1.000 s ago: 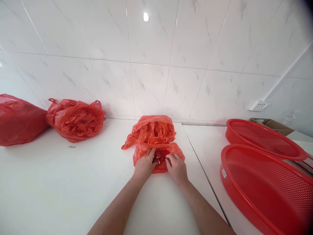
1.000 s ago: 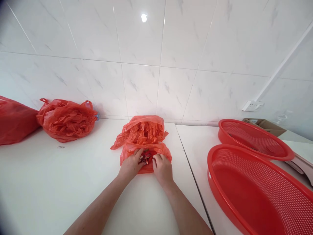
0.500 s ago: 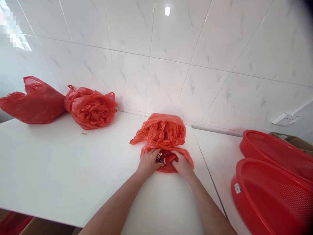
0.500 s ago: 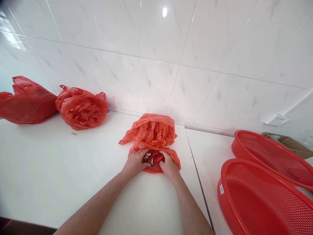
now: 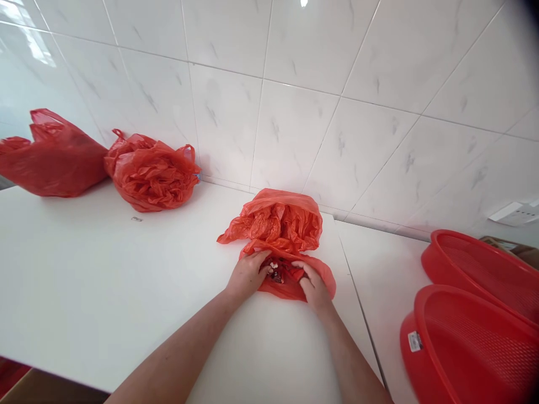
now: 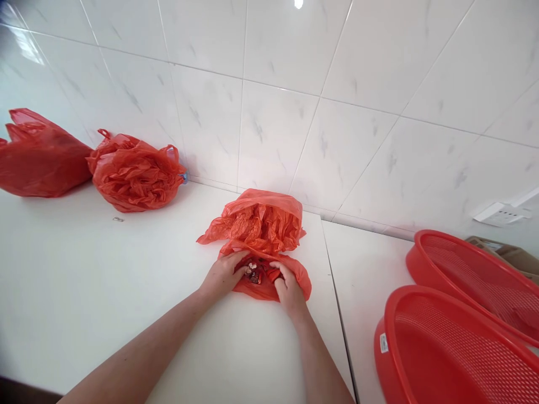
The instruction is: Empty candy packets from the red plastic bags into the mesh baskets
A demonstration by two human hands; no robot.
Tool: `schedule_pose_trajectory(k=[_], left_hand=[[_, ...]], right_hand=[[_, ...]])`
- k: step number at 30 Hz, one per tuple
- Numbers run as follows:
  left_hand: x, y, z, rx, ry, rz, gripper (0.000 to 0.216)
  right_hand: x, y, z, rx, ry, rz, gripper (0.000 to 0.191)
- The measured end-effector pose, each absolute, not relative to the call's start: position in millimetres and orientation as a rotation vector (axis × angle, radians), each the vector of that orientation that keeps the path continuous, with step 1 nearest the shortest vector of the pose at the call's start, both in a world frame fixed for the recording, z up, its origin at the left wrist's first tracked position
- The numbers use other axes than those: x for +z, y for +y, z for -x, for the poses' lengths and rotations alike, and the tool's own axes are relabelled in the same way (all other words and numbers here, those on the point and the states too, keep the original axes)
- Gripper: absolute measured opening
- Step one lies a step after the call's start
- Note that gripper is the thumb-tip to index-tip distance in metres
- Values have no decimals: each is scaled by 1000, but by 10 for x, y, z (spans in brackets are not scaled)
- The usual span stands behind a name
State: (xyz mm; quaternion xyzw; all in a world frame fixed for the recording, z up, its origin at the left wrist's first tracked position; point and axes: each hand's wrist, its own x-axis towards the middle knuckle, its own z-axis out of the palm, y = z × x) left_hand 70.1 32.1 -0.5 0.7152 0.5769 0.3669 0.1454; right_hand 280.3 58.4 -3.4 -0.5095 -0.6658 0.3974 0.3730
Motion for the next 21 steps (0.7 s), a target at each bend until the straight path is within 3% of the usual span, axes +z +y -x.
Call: schedule_pose_trajectory(k=[12,17,21], left_hand=[[-64,436,-711,1106,1665,-1984,46],[-105,448,-686,1128,1638,-1995,53],[-99,420,-686,1101,1713,-1987,57]], right_hand=[[12,458,-2736,1087,-1743,1286,39],[-50,467,-2738,1118,-1540,1500,47],[-71,507,-2745,1062,-1538,1546,41]])
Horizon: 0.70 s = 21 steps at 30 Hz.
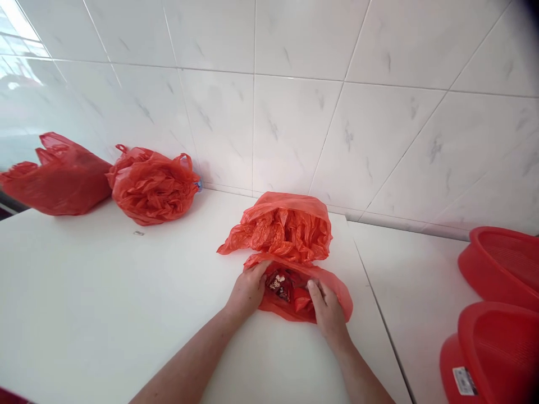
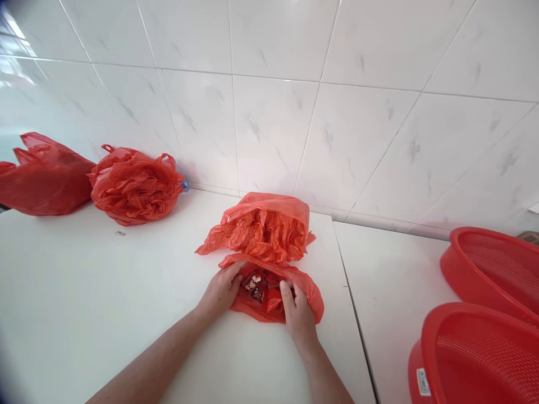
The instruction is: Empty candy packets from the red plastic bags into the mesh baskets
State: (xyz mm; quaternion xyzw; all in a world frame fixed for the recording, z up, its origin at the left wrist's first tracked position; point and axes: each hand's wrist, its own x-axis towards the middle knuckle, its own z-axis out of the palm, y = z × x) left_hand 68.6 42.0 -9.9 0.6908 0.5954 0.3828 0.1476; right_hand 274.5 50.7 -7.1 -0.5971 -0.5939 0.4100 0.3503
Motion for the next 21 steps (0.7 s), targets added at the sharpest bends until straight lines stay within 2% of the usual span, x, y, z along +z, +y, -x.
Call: schedule_pose_trajectory(k=[5,9,12,16,21], left_hand=[[-88,382,-693,1140,1697,-2038,58],[-116,398,-664,1117,1660,-2055,54],[-133,424,-649,1107,1634,-2075,59],[-113,411,-664,1107,1660,-2082,65],[-98,381,-681,1067,1742,-2043,55]], right_hand=[[-94,592,-2725,978,-1580,1623,33],[-96,670,-2673,912,-1575,1542,28],[-85,712,-2643,881,-1602,1461,25],[-50,696,-2641,899,-1659,1420,27],[22,636,-2658,952,-1736,1372,34]])
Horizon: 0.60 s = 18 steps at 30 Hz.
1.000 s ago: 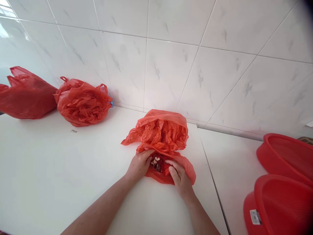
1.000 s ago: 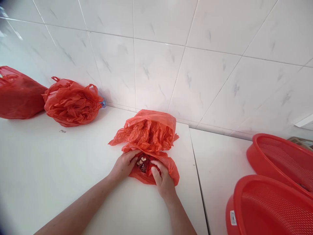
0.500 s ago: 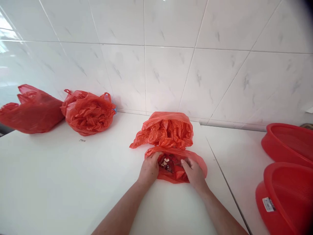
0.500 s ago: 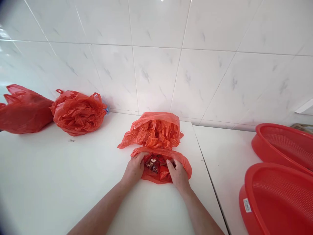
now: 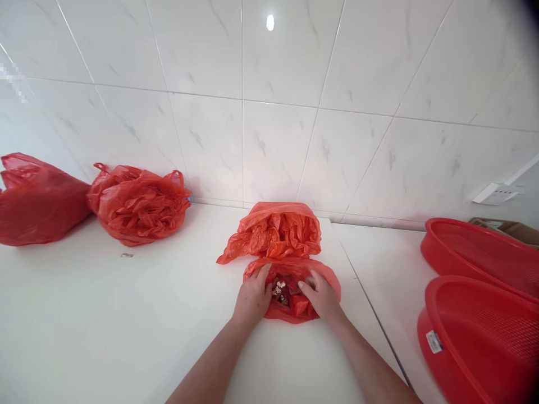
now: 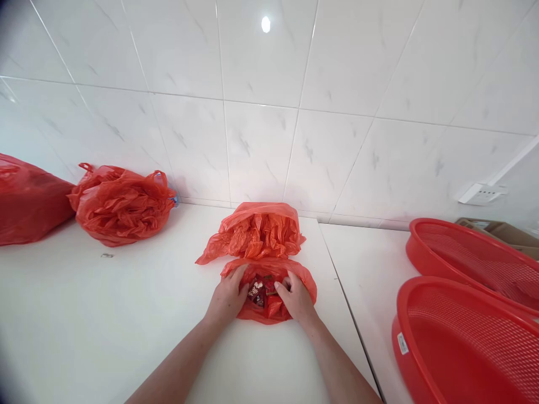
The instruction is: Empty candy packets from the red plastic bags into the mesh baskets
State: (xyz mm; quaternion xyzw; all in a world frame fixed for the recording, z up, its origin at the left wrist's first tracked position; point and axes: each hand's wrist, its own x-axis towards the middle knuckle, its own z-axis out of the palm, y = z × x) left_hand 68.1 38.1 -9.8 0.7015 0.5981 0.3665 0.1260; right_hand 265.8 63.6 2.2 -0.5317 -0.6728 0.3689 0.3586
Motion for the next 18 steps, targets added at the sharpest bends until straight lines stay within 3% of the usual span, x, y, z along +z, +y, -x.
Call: schedule_pose_trajectory(k=[11,16,18], left_hand=[[-11,415,-731,948,1929,-1912,43],[151,359,-816,1045,1918,-2091,24],[180,342,-843,1102,1855,-2134,24]], right_hand=[[32,633,-2712,929,-1805,1408,23],[126,537,-2656,669,-1999,1282,10],[166,497,-2613,564,-2053,1161,14]])
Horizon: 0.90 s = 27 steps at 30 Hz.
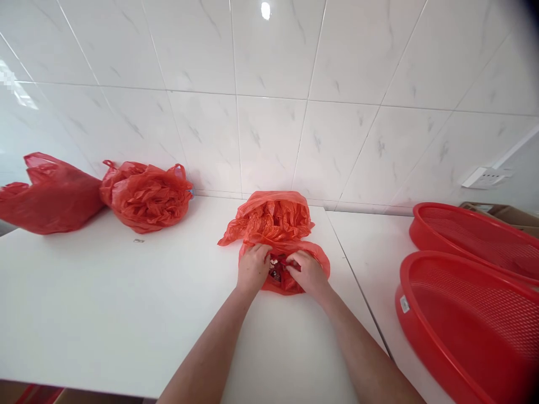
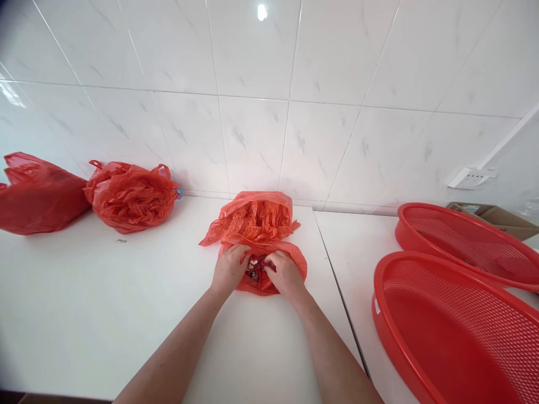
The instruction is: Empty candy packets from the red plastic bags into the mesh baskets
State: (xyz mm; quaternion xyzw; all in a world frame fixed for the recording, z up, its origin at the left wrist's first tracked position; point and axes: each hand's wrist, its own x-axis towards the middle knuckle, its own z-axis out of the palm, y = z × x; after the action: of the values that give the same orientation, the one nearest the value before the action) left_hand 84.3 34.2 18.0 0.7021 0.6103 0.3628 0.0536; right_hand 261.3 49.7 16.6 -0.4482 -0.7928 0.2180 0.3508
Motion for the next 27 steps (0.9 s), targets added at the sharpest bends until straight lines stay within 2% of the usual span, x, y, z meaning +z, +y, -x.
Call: schedule_pose_trajectory(k=[5,8,11,16,22,27], left_hand=[[128,339,-805,1063,1659,-2068,21],[91,361,-747,1011,1622,-2020,28],[91,383,-727,974,1650,-1974,42],[98,387,-765,967,1649,-1937,28],[106,352,-799,950,1731,-1949,32],[122,343,-783,930,1826,-1965,34]], right_hand=[[159,450,-2528,711,-2064,1142,46],[127,473,-2534,880,-1993,1257,55],[95,520,-2556,969,-1942,1295,51],[7,556,-2581,923,-1835,1320,28],[13,486,-2604,680,-1693,1321,31],[15,462,-2604,746,-1628,1332,30]])
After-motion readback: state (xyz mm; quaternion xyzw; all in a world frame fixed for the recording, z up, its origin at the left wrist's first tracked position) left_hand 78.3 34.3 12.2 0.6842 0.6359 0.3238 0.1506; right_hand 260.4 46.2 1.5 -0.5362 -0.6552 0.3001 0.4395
